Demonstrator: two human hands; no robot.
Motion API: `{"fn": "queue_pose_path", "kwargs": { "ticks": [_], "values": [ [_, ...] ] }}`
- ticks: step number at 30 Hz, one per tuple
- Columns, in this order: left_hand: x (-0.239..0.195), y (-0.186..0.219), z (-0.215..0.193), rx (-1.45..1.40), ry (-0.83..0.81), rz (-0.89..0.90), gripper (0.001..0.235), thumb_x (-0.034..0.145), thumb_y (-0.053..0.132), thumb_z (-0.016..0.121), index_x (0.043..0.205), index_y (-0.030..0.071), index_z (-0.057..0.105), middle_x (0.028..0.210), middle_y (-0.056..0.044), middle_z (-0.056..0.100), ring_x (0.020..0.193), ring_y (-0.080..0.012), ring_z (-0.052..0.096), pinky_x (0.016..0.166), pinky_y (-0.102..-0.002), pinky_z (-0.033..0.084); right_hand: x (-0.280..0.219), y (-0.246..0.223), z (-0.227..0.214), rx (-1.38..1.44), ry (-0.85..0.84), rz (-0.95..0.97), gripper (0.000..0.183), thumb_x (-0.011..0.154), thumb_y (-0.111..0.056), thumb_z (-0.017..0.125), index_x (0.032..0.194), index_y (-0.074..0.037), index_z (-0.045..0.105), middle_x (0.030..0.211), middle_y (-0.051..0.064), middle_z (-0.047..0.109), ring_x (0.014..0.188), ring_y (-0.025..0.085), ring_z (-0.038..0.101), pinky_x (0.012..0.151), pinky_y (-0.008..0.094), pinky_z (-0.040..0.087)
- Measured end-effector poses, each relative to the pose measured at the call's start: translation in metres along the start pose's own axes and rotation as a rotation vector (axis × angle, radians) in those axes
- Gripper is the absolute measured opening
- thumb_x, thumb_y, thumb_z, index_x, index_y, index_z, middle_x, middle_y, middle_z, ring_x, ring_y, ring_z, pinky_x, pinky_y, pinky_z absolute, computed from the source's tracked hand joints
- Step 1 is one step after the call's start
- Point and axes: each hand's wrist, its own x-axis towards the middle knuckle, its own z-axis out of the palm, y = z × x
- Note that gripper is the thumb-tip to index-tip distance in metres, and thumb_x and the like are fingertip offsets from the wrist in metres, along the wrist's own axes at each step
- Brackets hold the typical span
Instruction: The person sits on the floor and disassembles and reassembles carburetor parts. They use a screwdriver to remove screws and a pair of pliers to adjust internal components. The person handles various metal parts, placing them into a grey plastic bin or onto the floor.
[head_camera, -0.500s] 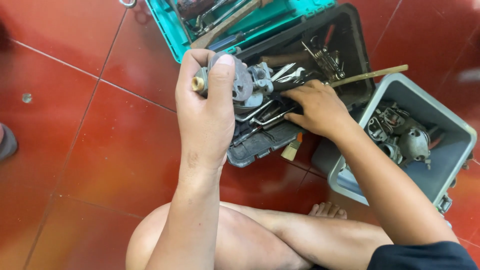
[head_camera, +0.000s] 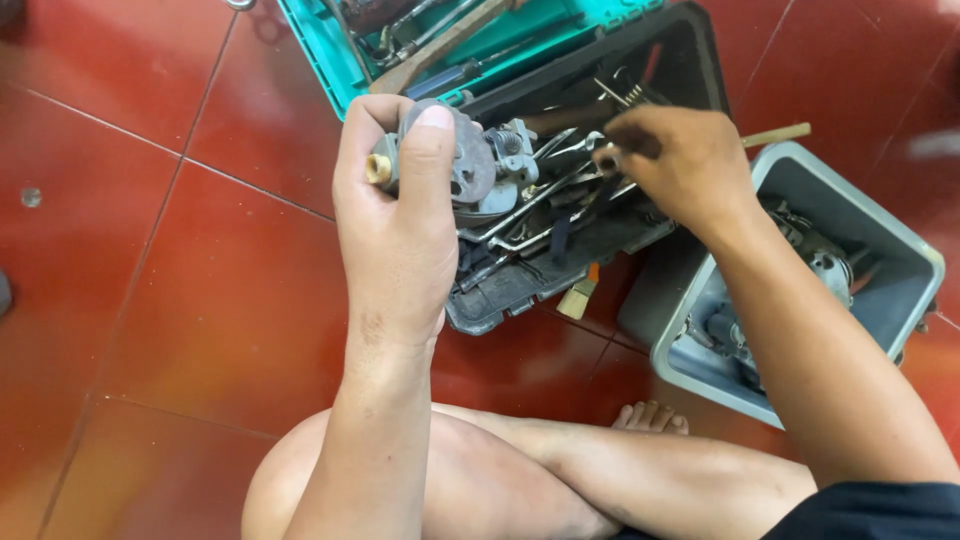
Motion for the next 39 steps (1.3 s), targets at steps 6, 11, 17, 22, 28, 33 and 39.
{"fn": "queue_pose_path", "kwargs": {
  "ticks": [6,11,17,22,28,33,39],
  "values": [
    [0.000,0.000,0.000,-0.008,-0.001,-0.010,0.014,0.101,0.023,0.054,0.100,0.010,0.050,0.091,-0.003,0.063,0.081,-0.0085,0.054,0.079,-0.024,0.048,0.026,-0.017,0.023,0.341,0.104,-0.012,0.037,0.095,0.000,0.068,0.131,-0.004,0.065,0.125,0.016,0.073,0.107,0.027,0.075,0.086,0.037,0.060],
    [0.002,-0.002,-0.001,-0.028,0.005,-0.006,0.013,0.101,0.022,0.053,0.100,0.009,0.051,0.091,-0.003,0.062,0.082,-0.0088,0.054,0.079,-0.025,0.048,-0.003,-0.030,0.045,0.178,0.186,-0.178,0.030,0.094,-0.004,0.072,0.120,-0.001,0.059,0.127,0.018,0.055,0.100,0.028,0.067,0.083,0.040,0.055],
    [0.000,-0.005,0.001,-0.020,0.005,-0.008,0.014,0.101,0.023,0.055,0.101,0.009,0.051,0.089,-0.001,0.062,0.078,-0.0077,0.052,0.073,-0.023,0.047,-0.019,-0.015,0.080,0.128,-0.299,-0.255,0.028,0.082,-0.025,0.076,0.105,-0.010,0.076,0.102,0.006,0.077,0.094,0.030,0.069,0.085,0.042,0.052],
    [-0.001,-0.005,0.000,0.031,0.026,-0.004,0.015,0.100,0.024,0.055,0.101,0.010,0.053,0.089,-0.001,0.062,0.079,-0.0082,0.052,0.073,-0.024,0.047,-0.009,-0.030,0.086,-0.159,-0.493,-0.226,0.032,0.083,-0.043,0.074,0.101,-0.018,0.080,0.107,-0.001,0.076,0.108,0.028,0.062,0.094,0.048,0.044],
    [0.003,-0.004,-0.002,-0.014,0.040,-0.032,0.013,0.101,0.023,0.054,0.101,0.010,0.052,0.088,0.000,0.060,0.078,-0.0070,0.050,0.071,-0.023,0.045,-0.004,-0.026,0.068,-0.062,-0.585,-0.210,0.049,0.091,-0.055,0.062,0.090,-0.010,0.082,0.093,0.007,0.074,0.087,0.032,0.068,0.081,0.045,0.052],
    [0.003,-0.007,0.000,0.010,0.031,-0.046,0.016,0.100,0.026,0.055,0.100,0.010,0.051,0.089,-0.001,0.060,0.079,-0.0077,0.051,0.073,-0.024,0.046,-0.009,-0.025,0.082,0.035,-0.224,-0.042,0.042,0.092,-0.033,0.071,0.117,-0.006,0.053,0.080,0.011,0.075,0.076,0.040,0.071,0.065,0.050,0.051],
    [0.004,-0.005,-0.002,-0.091,0.061,-0.041,0.011,0.100,0.019,0.055,0.099,0.008,0.053,0.095,-0.006,0.067,0.082,-0.0101,0.058,0.078,-0.025,0.049,-0.020,-0.036,0.077,0.316,-0.264,-0.243,0.029,0.088,-0.036,0.074,0.091,-0.007,0.073,0.083,0.008,0.075,0.066,0.028,0.066,0.064,0.038,0.051]
  ]
}}
